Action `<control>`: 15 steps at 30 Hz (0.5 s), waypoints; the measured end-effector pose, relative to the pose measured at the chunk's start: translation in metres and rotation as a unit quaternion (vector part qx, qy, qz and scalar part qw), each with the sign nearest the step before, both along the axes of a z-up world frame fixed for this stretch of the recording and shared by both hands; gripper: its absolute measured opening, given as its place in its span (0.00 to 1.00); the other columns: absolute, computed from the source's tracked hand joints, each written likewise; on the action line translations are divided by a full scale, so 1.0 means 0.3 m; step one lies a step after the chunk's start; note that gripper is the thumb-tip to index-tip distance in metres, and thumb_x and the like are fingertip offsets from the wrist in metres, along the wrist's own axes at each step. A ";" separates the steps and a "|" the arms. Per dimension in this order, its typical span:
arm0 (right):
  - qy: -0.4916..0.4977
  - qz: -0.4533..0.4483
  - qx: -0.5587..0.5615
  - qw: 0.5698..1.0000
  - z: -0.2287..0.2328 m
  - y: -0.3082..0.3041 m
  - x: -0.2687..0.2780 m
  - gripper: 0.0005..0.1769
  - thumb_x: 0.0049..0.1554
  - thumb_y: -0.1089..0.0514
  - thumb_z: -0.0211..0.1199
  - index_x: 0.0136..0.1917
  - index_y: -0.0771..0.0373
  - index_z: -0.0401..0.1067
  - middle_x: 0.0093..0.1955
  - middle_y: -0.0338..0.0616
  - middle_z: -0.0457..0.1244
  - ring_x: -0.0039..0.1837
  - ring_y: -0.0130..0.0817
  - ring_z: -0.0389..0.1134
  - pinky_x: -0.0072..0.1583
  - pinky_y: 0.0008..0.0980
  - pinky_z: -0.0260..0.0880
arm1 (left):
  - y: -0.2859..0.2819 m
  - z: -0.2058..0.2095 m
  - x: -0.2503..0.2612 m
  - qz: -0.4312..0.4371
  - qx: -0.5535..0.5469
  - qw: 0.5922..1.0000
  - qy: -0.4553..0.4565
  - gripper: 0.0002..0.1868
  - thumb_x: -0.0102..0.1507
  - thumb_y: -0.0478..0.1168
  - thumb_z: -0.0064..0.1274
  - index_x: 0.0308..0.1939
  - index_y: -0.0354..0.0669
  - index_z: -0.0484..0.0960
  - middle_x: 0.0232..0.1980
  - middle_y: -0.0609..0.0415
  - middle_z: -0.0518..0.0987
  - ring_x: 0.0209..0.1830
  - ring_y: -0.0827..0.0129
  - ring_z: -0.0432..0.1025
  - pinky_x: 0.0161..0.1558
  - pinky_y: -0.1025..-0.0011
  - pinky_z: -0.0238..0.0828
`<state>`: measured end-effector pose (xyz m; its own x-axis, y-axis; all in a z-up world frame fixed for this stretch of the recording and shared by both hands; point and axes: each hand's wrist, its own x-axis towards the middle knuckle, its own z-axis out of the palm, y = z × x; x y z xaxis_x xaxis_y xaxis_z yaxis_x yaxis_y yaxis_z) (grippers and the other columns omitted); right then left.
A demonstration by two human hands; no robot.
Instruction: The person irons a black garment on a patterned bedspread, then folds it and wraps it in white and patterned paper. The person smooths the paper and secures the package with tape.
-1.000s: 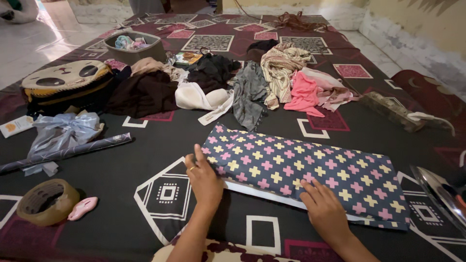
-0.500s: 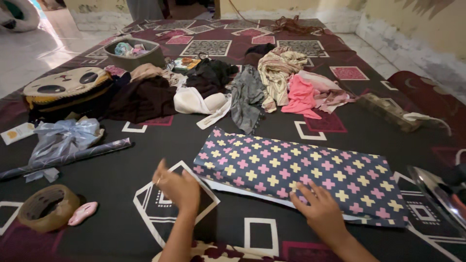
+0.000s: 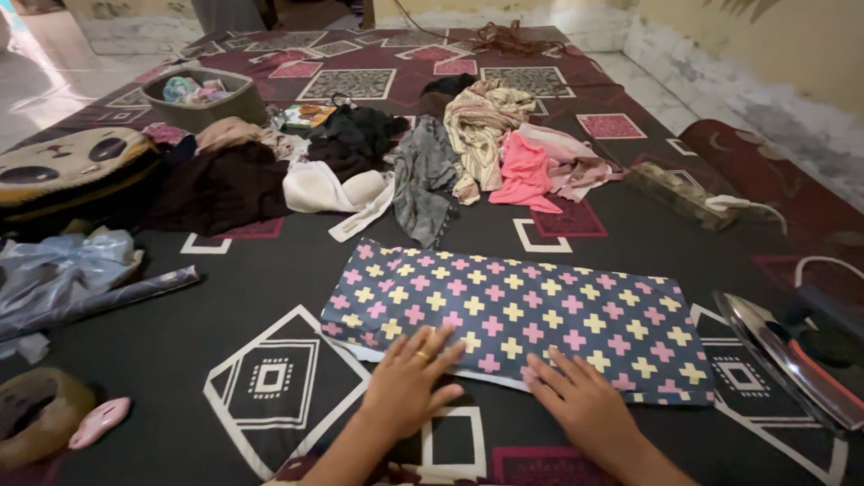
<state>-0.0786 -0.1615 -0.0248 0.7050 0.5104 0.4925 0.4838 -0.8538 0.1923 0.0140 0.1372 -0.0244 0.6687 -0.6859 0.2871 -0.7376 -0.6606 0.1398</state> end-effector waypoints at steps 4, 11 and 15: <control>0.048 0.010 0.033 0.998 0.025 -0.082 -0.054 0.17 0.50 0.50 0.64 0.49 0.61 0.75 0.66 0.47 0.65 0.67 0.46 0.65 0.62 0.48 0.65 | 0.042 0.068 0.012 0.089 -0.052 0.994 -0.025 0.40 0.64 0.65 0.42 0.74 0.48 0.67 0.78 0.48 0.63 0.77 0.49 0.54 0.69 0.46 0.44; 0.123 -0.136 0.204 0.962 0.163 -0.098 0.113 0.15 0.55 0.49 0.63 0.51 0.59 0.77 0.52 0.43 0.71 0.59 0.42 0.70 0.61 0.40 0.67 | -0.134 0.192 0.162 0.160 -0.070 0.984 0.037 0.22 0.69 0.54 0.37 0.50 0.44 0.81 0.57 0.49 0.80 0.62 0.55 0.71 0.67 0.52 0.60; 0.152 -0.179 0.219 0.947 0.150 0.056 0.408 0.32 0.64 0.42 0.48 0.74 0.61 0.61 0.78 0.50 0.55 0.78 0.50 0.52 0.72 0.61 0.46 | -0.417 0.129 0.248 0.016 -0.158 0.987 -0.025 0.27 0.70 0.51 0.37 0.70 0.44 0.70 0.73 0.48 0.69 0.74 0.49 0.59 0.70 0.45 0.49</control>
<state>0.0439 -0.1449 0.0202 0.9372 0.0060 0.3487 0.1249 -0.9394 -0.3194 0.0885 0.0122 0.0144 0.6684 -0.5348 0.5170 -0.7280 -0.6130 0.3071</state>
